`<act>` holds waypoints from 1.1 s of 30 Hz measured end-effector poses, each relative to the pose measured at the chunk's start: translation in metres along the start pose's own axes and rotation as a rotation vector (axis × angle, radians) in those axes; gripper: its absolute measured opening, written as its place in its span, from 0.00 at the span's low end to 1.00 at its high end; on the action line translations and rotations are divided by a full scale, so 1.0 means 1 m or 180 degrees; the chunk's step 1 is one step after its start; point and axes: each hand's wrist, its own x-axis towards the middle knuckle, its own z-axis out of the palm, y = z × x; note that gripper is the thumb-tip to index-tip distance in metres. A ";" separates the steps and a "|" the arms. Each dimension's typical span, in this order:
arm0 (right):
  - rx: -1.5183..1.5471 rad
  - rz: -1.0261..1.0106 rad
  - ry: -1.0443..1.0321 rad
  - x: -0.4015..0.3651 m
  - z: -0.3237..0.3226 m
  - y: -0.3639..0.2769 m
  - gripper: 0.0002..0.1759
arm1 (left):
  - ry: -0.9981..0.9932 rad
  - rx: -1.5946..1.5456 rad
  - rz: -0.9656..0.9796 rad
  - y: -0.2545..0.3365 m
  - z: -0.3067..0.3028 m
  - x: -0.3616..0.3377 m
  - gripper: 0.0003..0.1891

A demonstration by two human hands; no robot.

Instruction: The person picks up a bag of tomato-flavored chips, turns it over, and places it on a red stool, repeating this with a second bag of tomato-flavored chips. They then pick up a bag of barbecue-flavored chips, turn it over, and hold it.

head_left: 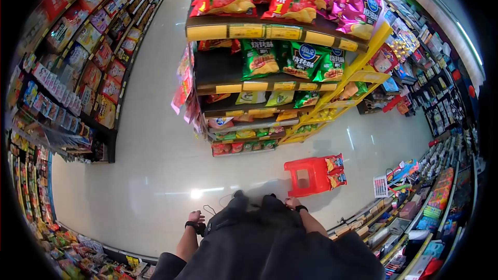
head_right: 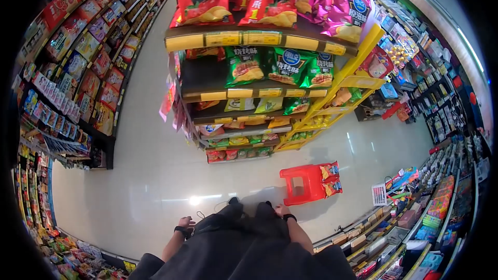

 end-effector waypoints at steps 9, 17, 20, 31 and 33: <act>-0.1141 -0.0347 0.0019 0.035 -0.011 -0.089 0.17 | 0.0256 -0.0665 -0.0016 -0.047 -0.004 -0.001 0.19; -0.0273 0.0117 -0.0632 0.063 -0.023 -0.095 0.18 | 0.0596 -0.0609 -0.0312 -0.048 0.006 -0.041 0.20; 0.0091 0.0545 -0.0629 0.077 -0.024 -0.090 0.18 | 0.0442 -0.0487 0.0089 -0.034 0.004 -0.031 0.21; 0.0368 0.0230 -0.0436 0.156 -0.059 -0.116 0.14 | 0.0312 0.1000 0.1013 0.095 0.020 -0.012 0.20; 0.0507 0.0150 -0.0096 0.167 -0.071 -0.116 0.14 | 0.0467 0.0990 0.1030 0.138 0.035 -0.017 0.19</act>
